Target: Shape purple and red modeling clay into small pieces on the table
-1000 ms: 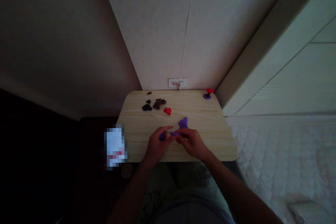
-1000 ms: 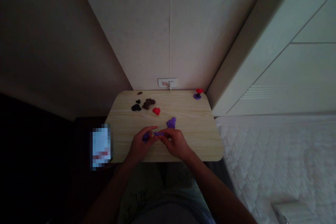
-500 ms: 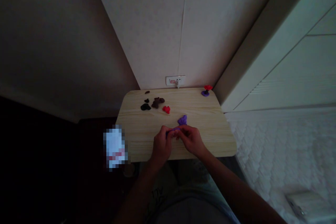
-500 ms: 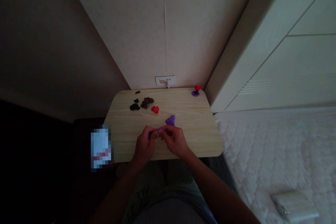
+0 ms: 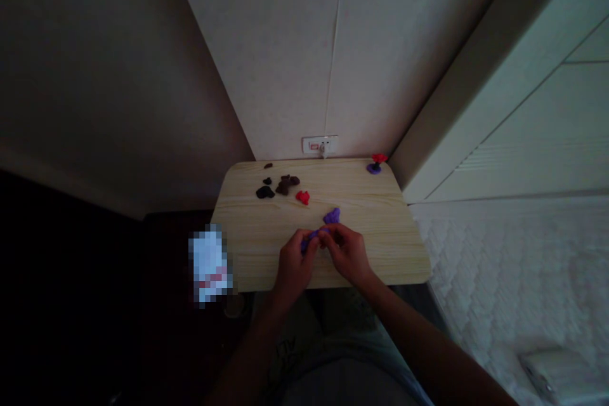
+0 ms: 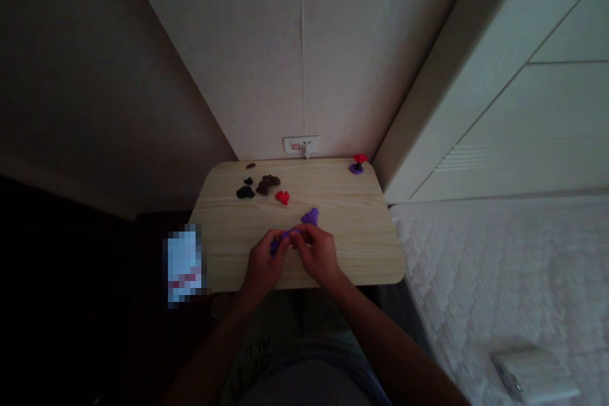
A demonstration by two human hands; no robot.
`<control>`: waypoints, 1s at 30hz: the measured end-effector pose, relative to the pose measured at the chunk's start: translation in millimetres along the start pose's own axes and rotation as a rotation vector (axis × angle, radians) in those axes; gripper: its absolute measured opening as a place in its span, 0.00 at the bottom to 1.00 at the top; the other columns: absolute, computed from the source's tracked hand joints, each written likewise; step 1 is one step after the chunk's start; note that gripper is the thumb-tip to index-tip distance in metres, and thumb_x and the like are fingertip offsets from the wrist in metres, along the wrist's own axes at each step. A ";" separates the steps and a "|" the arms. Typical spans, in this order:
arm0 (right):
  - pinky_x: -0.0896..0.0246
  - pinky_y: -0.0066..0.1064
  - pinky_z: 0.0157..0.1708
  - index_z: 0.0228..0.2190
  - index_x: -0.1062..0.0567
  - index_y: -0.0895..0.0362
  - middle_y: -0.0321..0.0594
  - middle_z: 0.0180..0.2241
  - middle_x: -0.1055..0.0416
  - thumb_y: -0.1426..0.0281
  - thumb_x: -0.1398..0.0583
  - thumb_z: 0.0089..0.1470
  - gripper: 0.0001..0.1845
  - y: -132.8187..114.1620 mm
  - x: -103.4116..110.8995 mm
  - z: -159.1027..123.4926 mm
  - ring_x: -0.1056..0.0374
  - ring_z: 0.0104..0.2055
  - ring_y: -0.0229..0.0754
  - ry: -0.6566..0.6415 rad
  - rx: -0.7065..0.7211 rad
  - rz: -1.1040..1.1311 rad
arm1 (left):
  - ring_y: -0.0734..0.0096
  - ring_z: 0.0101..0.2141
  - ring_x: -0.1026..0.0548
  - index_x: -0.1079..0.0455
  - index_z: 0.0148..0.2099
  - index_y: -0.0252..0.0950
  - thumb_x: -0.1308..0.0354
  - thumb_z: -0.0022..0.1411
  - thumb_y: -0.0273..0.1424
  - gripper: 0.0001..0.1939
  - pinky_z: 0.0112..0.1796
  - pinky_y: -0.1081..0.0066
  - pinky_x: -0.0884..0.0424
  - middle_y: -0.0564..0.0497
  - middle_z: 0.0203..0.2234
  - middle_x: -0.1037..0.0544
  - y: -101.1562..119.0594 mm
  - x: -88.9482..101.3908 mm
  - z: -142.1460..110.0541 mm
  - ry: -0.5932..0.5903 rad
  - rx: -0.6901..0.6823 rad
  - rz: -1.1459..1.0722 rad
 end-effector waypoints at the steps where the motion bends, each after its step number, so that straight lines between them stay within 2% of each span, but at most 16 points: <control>1: 0.28 0.29 0.29 0.36 0.19 0.57 0.42 0.28 0.19 0.57 0.37 0.61 0.15 -1.0 -0.2 -0.2 0.24 0.27 0.41 -0.001 0.004 -0.004 | 0.67 0.35 0.22 0.28 0.42 0.38 0.45 0.70 0.38 0.10 0.39 0.70 0.31 0.50 0.34 0.19 -0.2 -1.2 0.1 0.019 0.001 0.003; 5: 0.28 0.33 0.37 0.37 0.17 0.56 0.44 0.33 0.18 0.59 0.38 0.63 0.14 -10.5 0.1 -2.9 0.23 0.33 0.43 -0.027 0.089 -0.054 | 0.68 0.33 0.23 0.28 0.40 0.37 0.44 0.70 0.39 0.11 0.35 0.71 0.32 0.50 0.31 0.20 0.7 -2.9 1.5 0.110 0.025 0.012; 8: 0.31 0.35 0.42 0.35 0.17 0.55 0.43 0.32 0.20 0.63 0.43 0.67 0.16 -18.2 1.8 -3.9 0.24 0.36 0.42 -0.084 0.191 -0.080 | 0.68 0.32 0.24 0.28 0.39 0.37 0.45 0.70 0.39 0.12 0.35 0.71 0.32 0.51 0.30 0.20 2.7 0.4 1.8 0.121 0.018 0.012; 10: 0.31 0.34 0.42 0.30 0.17 0.55 0.42 0.31 0.21 0.63 0.42 0.67 0.18 -18.8 3.2 -2.1 0.25 0.37 0.42 -0.104 0.160 0.006 | 0.69 0.31 0.24 0.27 0.39 0.37 0.46 0.71 0.39 0.12 0.35 0.71 0.32 0.51 0.30 0.20 4.2 3.3 1.0 0.103 0.000 0.002; 13: 0.29 0.32 0.38 0.26 0.18 0.56 0.41 0.31 0.21 0.58 0.34 0.60 0.16 -13.8 4.0 2.4 0.25 0.35 0.40 -0.100 0.045 0.189 | 0.70 0.30 0.25 0.27 0.38 0.37 0.46 0.71 0.38 0.12 0.33 0.72 0.34 0.52 0.28 0.21 6.4 6.4 -1.4 0.070 -0.008 -0.010; 15: 0.26 0.32 0.35 0.31 0.17 0.55 0.39 0.31 0.21 0.56 0.31 0.55 0.14 -9.8 3.3 4.6 0.24 0.32 0.40 -0.117 -0.023 0.276 | 0.69 0.30 0.24 0.25 0.38 0.37 0.45 0.71 0.38 0.12 0.34 0.72 0.33 0.52 0.27 0.21 8.2 7.2 -2.9 0.045 0.002 -0.029; 18: 0.23 0.32 0.37 0.40 0.16 0.54 0.40 0.33 0.18 0.55 0.28 0.51 0.19 -6.5 2.3 5.1 0.22 0.34 0.41 -0.150 -0.095 0.321 | 0.67 0.33 0.22 0.22 0.40 0.37 0.44 0.70 0.38 0.13 0.36 0.71 0.31 0.50 0.31 0.18 11.2 7.6 -3.5 0.015 0.005 -0.051; 21: 0.22 0.32 0.38 0.40 0.14 0.53 0.42 0.37 0.17 0.56 0.29 0.51 0.18 -7.5 3.6 3.8 0.21 0.37 0.42 -0.123 -0.049 0.251 | 0.63 0.39 0.20 0.20 0.45 0.38 0.44 0.69 0.37 0.13 0.42 0.68 0.29 0.48 0.37 0.16 12.8 8.9 -2.4 0.003 -0.006 -0.081; 23: 0.22 0.32 0.38 0.41 0.14 0.53 0.43 0.38 0.16 0.57 0.31 0.55 0.16 -9.6 5.2 2.6 0.20 0.37 0.43 -0.103 0.012 0.178 | 0.63 0.40 0.21 0.19 0.48 0.38 0.43 0.68 0.37 0.14 0.43 0.68 0.28 0.47 0.37 0.16 12.1 10.2 -1.6 -0.013 0.005 -0.143; 25: 0.21 0.34 0.39 0.43 0.15 0.53 0.44 0.38 0.15 0.59 0.32 0.57 0.15 -12.3 6.6 1.3 0.19 0.36 0.44 -0.091 0.062 0.084 | 0.67 0.32 0.24 0.20 0.51 0.36 0.42 0.67 0.38 0.17 0.34 0.71 0.30 0.50 0.28 0.21 10.2 11.1 -1.3 -0.055 0.063 -0.245; 27: 0.21 0.35 0.39 0.44 0.15 0.54 0.45 0.39 0.15 0.62 0.33 0.59 0.14 -15.2 7.3 -0.5 0.18 0.36 0.46 -0.073 0.113 -0.021 | 0.74 0.21 0.35 0.21 0.52 0.34 0.41 0.66 0.42 0.21 0.23 0.74 0.40 0.56 0.19 0.32 7.9 11.6 -1.4 -0.098 0.153 -0.366; 28: 0.20 0.35 0.39 0.45 0.15 0.54 0.45 0.40 0.15 0.63 0.33 0.60 0.13 -16.5 7.2 -1.5 0.18 0.36 0.47 -0.066 0.139 -0.068 | 0.76 0.19 0.41 0.21 0.52 0.32 0.41 0.65 0.44 0.23 0.21 0.74 0.46 0.58 0.16 0.38 7.1 11.9 -1.5 -0.111 0.193 -0.417; 30: 0.20 0.35 0.39 0.46 0.16 0.54 0.45 0.41 0.15 0.64 0.35 0.61 0.13 -18.1 6.4 -4.1 0.17 0.37 0.48 -0.062 0.187 -0.140 | 0.78 0.17 0.46 0.21 0.50 0.31 0.40 0.63 0.48 0.25 0.19 0.74 0.51 0.60 0.15 0.42 6.5 12.8 -1.2 -0.115 0.234 -0.468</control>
Point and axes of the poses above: each hand's wrist, its own z-axis towards the middle knuckle, its own x-axis out of the back of the hand, y = z × x, the point moved 1 cm from there along z, towards the middle knuckle
